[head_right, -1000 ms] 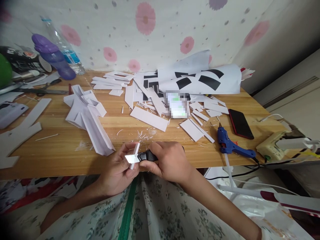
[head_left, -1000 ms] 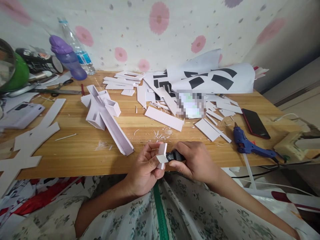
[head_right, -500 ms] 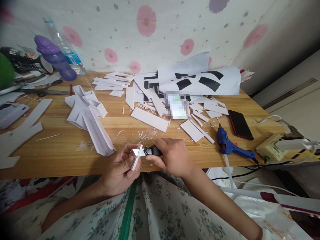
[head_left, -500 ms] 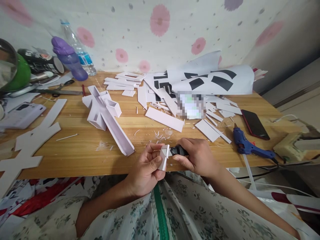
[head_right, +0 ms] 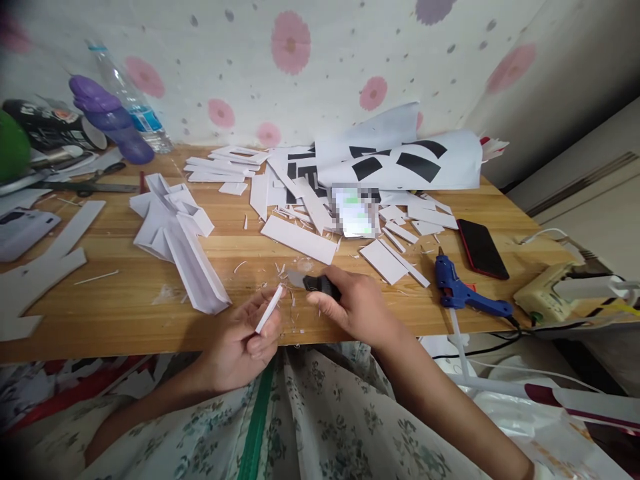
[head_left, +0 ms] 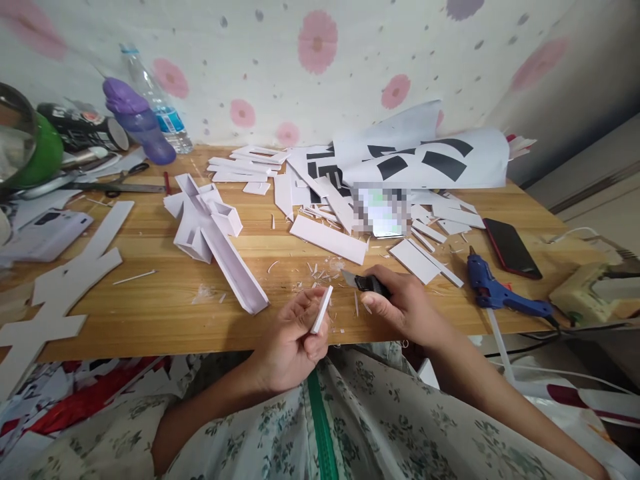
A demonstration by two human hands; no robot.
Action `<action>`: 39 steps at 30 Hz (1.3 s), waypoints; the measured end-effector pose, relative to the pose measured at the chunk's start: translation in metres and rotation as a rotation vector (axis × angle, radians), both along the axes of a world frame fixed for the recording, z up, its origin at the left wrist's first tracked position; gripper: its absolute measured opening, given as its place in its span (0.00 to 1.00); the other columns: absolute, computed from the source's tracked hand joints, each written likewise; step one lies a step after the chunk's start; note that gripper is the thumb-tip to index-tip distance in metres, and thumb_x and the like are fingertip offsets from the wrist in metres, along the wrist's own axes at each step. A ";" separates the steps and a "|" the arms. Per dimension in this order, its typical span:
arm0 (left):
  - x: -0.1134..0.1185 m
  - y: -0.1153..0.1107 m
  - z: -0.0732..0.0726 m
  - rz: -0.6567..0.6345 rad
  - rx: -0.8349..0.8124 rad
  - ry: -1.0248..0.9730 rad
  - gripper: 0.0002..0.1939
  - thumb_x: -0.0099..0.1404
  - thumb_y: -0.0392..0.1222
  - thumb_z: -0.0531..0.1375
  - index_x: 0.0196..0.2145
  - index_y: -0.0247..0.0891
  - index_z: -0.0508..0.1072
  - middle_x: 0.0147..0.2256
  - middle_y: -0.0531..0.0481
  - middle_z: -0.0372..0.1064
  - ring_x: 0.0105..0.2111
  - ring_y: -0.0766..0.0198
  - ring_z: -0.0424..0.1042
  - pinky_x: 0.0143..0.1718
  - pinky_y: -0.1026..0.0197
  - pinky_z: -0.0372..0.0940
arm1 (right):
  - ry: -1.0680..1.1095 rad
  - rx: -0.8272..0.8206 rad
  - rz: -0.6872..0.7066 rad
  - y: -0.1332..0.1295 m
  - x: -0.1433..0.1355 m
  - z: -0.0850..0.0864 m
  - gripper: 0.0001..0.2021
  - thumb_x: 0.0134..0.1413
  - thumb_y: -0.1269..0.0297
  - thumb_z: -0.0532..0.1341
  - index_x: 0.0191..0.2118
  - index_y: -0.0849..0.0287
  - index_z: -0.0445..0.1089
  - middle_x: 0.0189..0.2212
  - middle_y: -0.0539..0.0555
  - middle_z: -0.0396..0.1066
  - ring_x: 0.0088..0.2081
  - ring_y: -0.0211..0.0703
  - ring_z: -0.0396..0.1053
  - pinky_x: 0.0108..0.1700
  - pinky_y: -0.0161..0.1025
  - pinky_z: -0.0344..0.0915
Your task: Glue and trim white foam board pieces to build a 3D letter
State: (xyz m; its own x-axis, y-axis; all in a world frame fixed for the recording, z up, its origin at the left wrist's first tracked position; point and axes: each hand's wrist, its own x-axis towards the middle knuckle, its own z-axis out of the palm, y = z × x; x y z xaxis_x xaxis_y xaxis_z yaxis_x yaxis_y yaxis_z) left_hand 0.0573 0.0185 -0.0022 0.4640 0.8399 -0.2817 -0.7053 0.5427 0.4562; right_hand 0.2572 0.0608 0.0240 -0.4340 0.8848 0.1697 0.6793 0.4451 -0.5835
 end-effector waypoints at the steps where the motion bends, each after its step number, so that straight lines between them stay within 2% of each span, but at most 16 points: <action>1: 0.000 0.001 0.002 -0.025 -0.021 -0.013 0.16 0.52 0.36 0.67 0.39 0.39 0.70 0.17 0.60 0.60 0.12 0.79 0.50 0.13 0.74 0.43 | 0.091 -0.033 0.032 -0.001 -0.005 0.002 0.20 0.55 0.46 0.56 0.38 0.61 0.67 0.25 0.51 0.67 0.25 0.38 0.63 0.28 0.35 0.57; 4: -0.001 0.002 0.003 -0.084 -0.048 -0.059 0.17 0.52 0.34 0.66 0.40 0.40 0.69 0.17 0.61 0.60 0.12 0.80 0.48 0.13 0.75 0.42 | 0.327 -0.127 0.105 -0.003 -0.022 0.008 0.16 0.52 0.55 0.62 0.42 0.60 0.67 0.30 0.51 0.68 0.30 0.38 0.64 0.31 0.35 0.60; 7: -0.003 0.002 0.002 -0.125 -0.049 -0.069 0.13 0.53 0.35 0.64 0.37 0.40 0.68 0.18 0.61 0.60 0.11 0.80 0.49 0.12 0.74 0.42 | 0.431 -0.228 0.124 -0.002 -0.033 0.012 0.08 0.50 0.61 0.62 0.32 0.61 0.68 0.25 0.48 0.64 0.27 0.35 0.60 0.29 0.34 0.58; 9: -0.004 0.002 0.001 -0.122 -0.031 -0.045 0.08 0.56 0.37 0.62 0.35 0.39 0.68 0.17 0.59 0.61 0.11 0.78 0.50 0.12 0.74 0.44 | 0.467 -0.279 0.070 -0.002 -0.036 0.012 0.08 0.48 0.62 0.63 0.27 0.60 0.66 0.21 0.46 0.60 0.24 0.33 0.57 0.26 0.33 0.55; 12: -0.003 0.001 0.000 -0.011 0.045 -0.003 0.05 0.59 0.40 0.60 0.30 0.36 0.67 0.18 0.56 0.65 0.12 0.77 0.55 0.13 0.73 0.50 | 0.560 -0.353 -0.062 -0.004 -0.037 0.011 0.10 0.47 0.60 0.64 0.26 0.59 0.64 0.17 0.43 0.57 0.20 0.31 0.53 0.22 0.32 0.52; 15: 0.002 -0.001 -0.001 0.081 0.178 0.058 0.07 0.59 0.41 0.62 0.30 0.35 0.68 0.25 0.52 0.70 0.17 0.74 0.65 0.18 0.71 0.60 | 0.688 -0.439 -0.159 -0.009 -0.041 0.009 0.12 0.47 0.58 0.64 0.25 0.59 0.64 0.15 0.43 0.59 0.17 0.31 0.55 0.20 0.32 0.51; 17: 0.005 -0.002 -0.002 0.119 0.249 0.128 0.10 0.58 0.44 0.63 0.30 0.34 0.69 0.29 0.50 0.71 0.21 0.70 0.69 0.21 0.67 0.64 | 0.753 -0.479 -0.185 -0.013 -0.046 0.009 0.13 0.47 0.57 0.65 0.25 0.59 0.63 0.14 0.44 0.60 0.17 0.32 0.56 0.19 0.32 0.52; 20: 0.010 -0.002 -0.003 0.194 0.231 0.241 0.14 0.55 0.48 0.65 0.27 0.34 0.70 0.26 0.51 0.72 0.21 0.69 0.70 0.21 0.67 0.66 | 0.783 -0.509 -0.154 -0.019 -0.053 0.008 0.13 0.48 0.56 0.64 0.24 0.59 0.62 0.16 0.45 0.63 0.18 0.33 0.59 0.20 0.32 0.55; 25: 0.010 0.001 0.002 0.267 0.179 0.275 0.14 0.55 0.47 0.66 0.25 0.33 0.70 0.20 0.53 0.71 0.17 0.71 0.68 0.19 0.69 0.64 | 0.586 -0.341 -0.091 -0.021 -0.050 0.009 0.11 0.50 0.58 0.62 0.28 0.59 0.64 0.19 0.46 0.64 0.22 0.35 0.61 0.25 0.34 0.59; 28: 0.007 0.002 0.006 0.250 0.183 0.219 0.13 0.56 0.46 0.64 0.25 0.33 0.69 0.20 0.52 0.71 0.16 0.71 0.67 0.18 0.70 0.63 | 0.450 -0.148 0.002 -0.020 -0.040 0.009 0.04 0.54 0.65 0.58 0.33 0.60 0.66 0.26 0.50 0.68 0.28 0.37 0.65 0.30 0.35 0.62; 30: 0.005 0.002 0.008 0.228 0.192 0.178 0.13 0.57 0.45 0.64 0.25 0.33 0.69 0.20 0.52 0.71 0.16 0.72 0.67 0.17 0.70 0.61 | 0.329 0.032 0.028 -0.020 -0.034 0.006 0.06 0.51 0.72 0.56 0.36 0.59 0.66 0.29 0.52 0.69 0.31 0.39 0.66 0.33 0.36 0.62; 33: 0.004 0.001 0.007 0.199 0.191 0.133 0.11 0.57 0.43 0.64 0.25 0.34 0.69 0.18 0.54 0.69 0.14 0.73 0.65 0.16 0.72 0.59 | 0.147 0.213 0.058 -0.021 -0.029 0.000 0.13 0.41 0.77 0.53 0.36 0.58 0.65 0.28 0.52 0.69 0.30 0.40 0.67 0.31 0.35 0.61; 35: 0.005 0.001 0.006 0.186 0.172 0.117 0.09 0.56 0.42 0.65 0.26 0.35 0.69 0.18 0.55 0.69 0.14 0.74 0.65 0.16 0.72 0.60 | 0.084 0.259 0.064 -0.021 -0.029 -0.004 0.12 0.39 0.76 0.53 0.34 0.58 0.65 0.26 0.51 0.70 0.27 0.40 0.66 0.29 0.34 0.60; 39: 0.006 -0.001 0.007 0.140 0.114 0.071 0.09 0.55 0.41 0.66 0.27 0.35 0.70 0.17 0.56 0.69 0.14 0.74 0.65 0.16 0.73 0.60 | 0.024 0.334 0.028 -0.021 -0.032 -0.006 0.06 0.42 0.73 0.54 0.29 0.58 0.65 0.22 0.50 0.68 0.23 0.39 0.65 0.26 0.33 0.57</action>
